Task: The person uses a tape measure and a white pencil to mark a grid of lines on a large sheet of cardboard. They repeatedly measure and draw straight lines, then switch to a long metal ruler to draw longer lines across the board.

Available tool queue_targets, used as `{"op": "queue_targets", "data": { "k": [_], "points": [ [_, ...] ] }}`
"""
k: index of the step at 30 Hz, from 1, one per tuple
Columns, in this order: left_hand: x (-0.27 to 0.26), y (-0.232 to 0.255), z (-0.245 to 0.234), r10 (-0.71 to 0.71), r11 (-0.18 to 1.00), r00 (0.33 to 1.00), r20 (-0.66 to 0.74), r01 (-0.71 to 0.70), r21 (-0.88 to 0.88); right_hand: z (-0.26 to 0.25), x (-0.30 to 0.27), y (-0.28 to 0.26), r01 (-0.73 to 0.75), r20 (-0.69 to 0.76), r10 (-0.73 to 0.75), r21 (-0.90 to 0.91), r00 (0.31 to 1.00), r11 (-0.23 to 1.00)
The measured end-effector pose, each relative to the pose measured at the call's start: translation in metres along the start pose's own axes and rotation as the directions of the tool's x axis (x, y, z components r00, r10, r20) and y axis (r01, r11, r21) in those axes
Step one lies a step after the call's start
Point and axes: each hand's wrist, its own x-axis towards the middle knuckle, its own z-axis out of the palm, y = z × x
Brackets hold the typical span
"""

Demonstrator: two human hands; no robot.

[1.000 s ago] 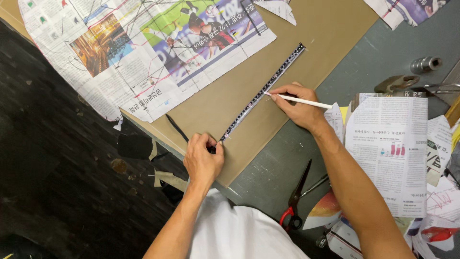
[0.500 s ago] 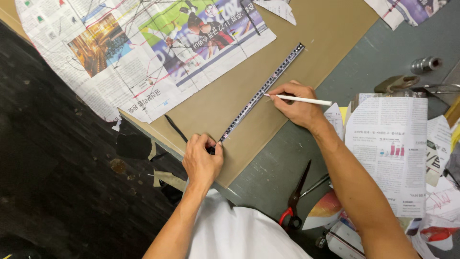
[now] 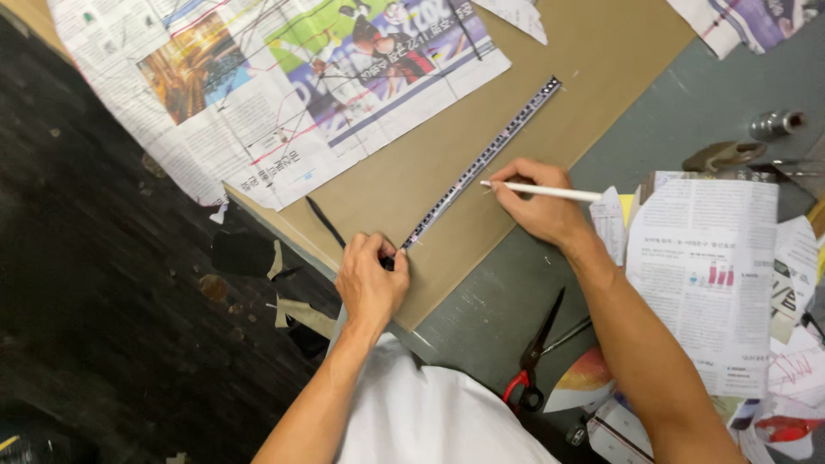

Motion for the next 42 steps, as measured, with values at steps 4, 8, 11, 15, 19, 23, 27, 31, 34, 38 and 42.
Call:
{"op": "queue_targets", "data": {
  "k": [4, 8, 11, 15, 19, 23, 27, 31, 34, 38, 42],
  "points": [
    [-0.002, -0.002, 0.001, 0.019, 1.000, 1.000, -0.018, -0.019, -0.013, 0.018, -0.014, -0.010, 0.107, 0.049, -0.109, 0.044, 0.993, 0.993],
    [0.001, -0.002, 0.002, 0.010, 1.000, 1.000, -0.009, -0.010, -0.019, 0.025, -0.014, -0.015, 0.188, 0.064, -0.190, 0.045, 0.980, 0.981],
    [-0.001, -0.003, 0.002, 0.010, 1.000, 1.000, -0.016, -0.011, -0.011, 0.027, -0.014, -0.016, 0.182, 0.073, -0.183, 0.020, 0.980, 0.983],
    [-0.001, -0.003, 0.002, 0.028, 0.999, 0.999, -0.022, -0.028, -0.021, 0.027, -0.014, -0.017, 0.205, 0.061, -0.206, 0.017, 0.977, 0.979],
    [0.000, -0.002, 0.001, 0.026, 1.000, 1.000, -0.018, -0.026, -0.018, 0.027, -0.014, -0.020, 0.257, 0.052, -0.255, -0.025, 0.965, 0.966],
    [-0.001, 0.000, 0.000, 0.016, 1.000, 1.000, 0.007, -0.016, -0.014, 0.024, -0.015, -0.022, 0.254, 0.092, -0.248, -0.067, 0.964, 0.965],
    [-0.001, 0.000, 0.000, 0.025, 1.000, 1.000, -0.005, -0.025, -0.016, 0.025, -0.014, -0.024, 0.254, 0.087, -0.247, -0.076, 0.965, 0.964],
    [0.000, -0.002, 0.000, 0.017, 1.000, 1.000, -0.001, -0.017, -0.017, 0.027, -0.012, -0.024, 0.308, 0.060, -0.303, -0.091, 0.951, 0.947],
    [-0.002, -0.003, 0.000, 0.040, 0.999, 0.999, -0.011, -0.040, -0.011, 0.026, -0.016, -0.023, 0.205, 0.087, -0.196, -0.110, 0.977, 0.973],
    [0.000, -0.001, -0.001, 0.031, 0.999, 1.000, -0.001, -0.031, -0.003, 0.026, -0.012, -0.022, 0.250, 0.055, -0.246, -0.081, 0.968, 0.965],
    [-0.002, -0.001, -0.001, 0.046, 0.999, 0.999, -0.007, -0.046, 0.021, 0.025, -0.016, -0.021, 0.246, 0.085, -0.240, -0.071, 0.967, 0.967]
  ]
}}
